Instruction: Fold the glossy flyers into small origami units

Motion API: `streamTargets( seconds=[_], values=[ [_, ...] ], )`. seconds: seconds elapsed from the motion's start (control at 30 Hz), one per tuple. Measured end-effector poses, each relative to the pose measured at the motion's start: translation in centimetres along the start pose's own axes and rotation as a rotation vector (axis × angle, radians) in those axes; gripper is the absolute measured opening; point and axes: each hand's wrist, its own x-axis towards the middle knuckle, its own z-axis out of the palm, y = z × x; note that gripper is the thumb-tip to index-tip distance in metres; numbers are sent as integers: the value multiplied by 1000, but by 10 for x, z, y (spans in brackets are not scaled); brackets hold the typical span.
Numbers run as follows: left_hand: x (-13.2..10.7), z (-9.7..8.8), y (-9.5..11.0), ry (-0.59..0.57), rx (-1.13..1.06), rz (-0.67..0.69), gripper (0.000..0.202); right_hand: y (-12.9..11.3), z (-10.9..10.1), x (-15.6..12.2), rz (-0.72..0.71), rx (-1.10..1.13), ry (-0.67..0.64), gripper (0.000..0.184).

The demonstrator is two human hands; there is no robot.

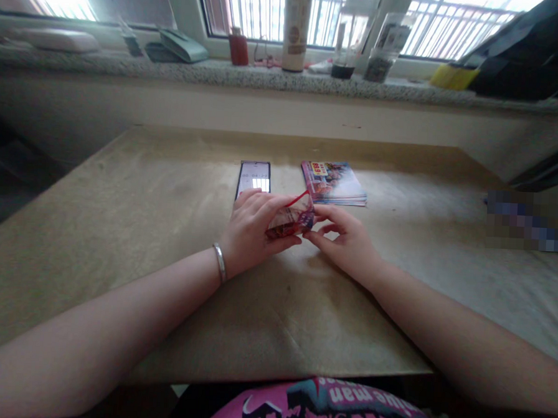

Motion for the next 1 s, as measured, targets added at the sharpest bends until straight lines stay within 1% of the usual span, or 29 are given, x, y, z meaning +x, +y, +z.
streamTargets(
  seconds=[0.1,0.3,0.4,0.5,0.57,0.73,0.87,1.0],
  values=[
    [0,0,3,-11,-31,9,63,0,-2,-1,-56,-40,25,34],
    [-1,3,2,-20,-29,-28,64,-1,-9,-1,-207,-98,20,39],
    [-3,5,-1,-31,-31,-23,67,1,-8,-1,-187,-97,11,37],
    [-4,7,-2,-24,-18,-21,73,3,-6,-3,-141,-28,72,30],
    [-5,9,-3,-16,-10,-18,77,2,-6,-4,-160,-13,103,29],
    [-5,10,-3,-14,8,-27,78,-6,-12,-4,-295,-212,50,13],
    [-4,8,-2,-16,-19,-30,76,-6,-19,-3,-377,-329,49,13],
    [-4,8,-3,0,-44,17,78,1,-25,-1,-439,-370,70,10]
  ],
)
